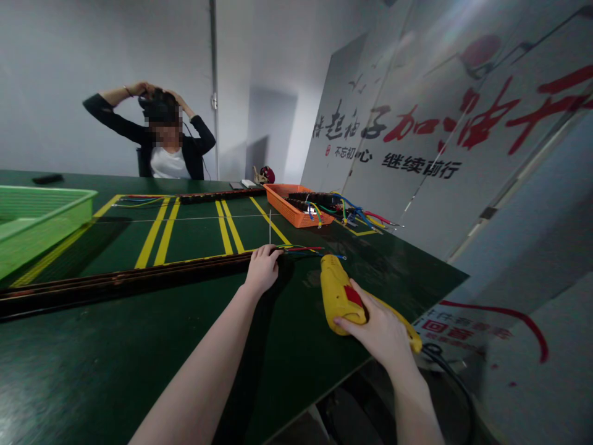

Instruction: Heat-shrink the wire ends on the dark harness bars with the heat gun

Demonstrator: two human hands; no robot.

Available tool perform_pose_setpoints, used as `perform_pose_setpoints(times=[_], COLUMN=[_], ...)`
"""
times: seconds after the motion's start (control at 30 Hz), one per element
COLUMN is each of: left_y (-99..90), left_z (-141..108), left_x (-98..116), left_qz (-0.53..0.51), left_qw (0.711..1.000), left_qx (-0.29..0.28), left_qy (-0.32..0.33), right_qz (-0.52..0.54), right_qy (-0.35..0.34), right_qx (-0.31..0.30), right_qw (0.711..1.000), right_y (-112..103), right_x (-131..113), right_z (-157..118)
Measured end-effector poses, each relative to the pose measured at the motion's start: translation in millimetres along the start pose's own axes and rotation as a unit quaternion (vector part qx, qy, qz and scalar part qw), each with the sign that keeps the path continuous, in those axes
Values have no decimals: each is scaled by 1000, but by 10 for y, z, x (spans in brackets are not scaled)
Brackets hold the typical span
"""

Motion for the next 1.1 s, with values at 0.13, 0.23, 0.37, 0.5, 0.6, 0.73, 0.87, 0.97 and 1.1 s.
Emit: perform_pose_setpoints(times=[0.13,0.23,0.37,0.5,0.6,0.73,0.87,0.97,1.1], left_y=[-2,-6,-12,-6,6,17,19,19,25], left_z=[-4,-6,-4,-1,3,7,8,7,6], left_x=[0,6,12,11,5,-3,-4,-2,6], left_qz=[1,-2,-1,-1,0,5,8,12,19], left_qw=[1000,1000,1000,1000,1000,1000,1000,1000,1000], left_qx=[3,2,-2,1,2,3,-1,-3,-4], left_qy=[1,0,-2,-3,-3,-5,-6,-8,-6], right_qz=[-21,-43,-75,-105,-125,-143,-145,-139,-123], right_qy=[16,30,45,46,37,34,24,11,0], right_qx=[10,24,45,71,85,103,108,104,102], right_qw=[1000,998,995,991,988,984,983,985,987], right_y=[-13,-11,11,41,66,96,109,114,130], right_x=[20,-14,-60,-106,-139,-175,-233,-299,-401], right_z=[-4,-11,-15,-19,-33,-64,-105,-139,-175])
Point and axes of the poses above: each hand's wrist, its own z-axis towards the middle knuckle, its own y-axis out of the palm, x = y × z, the point moved 1 cm from there along z, towards the middle knuckle, and after that the axes turned 3 degrees about -x, right-handed, at the moved point
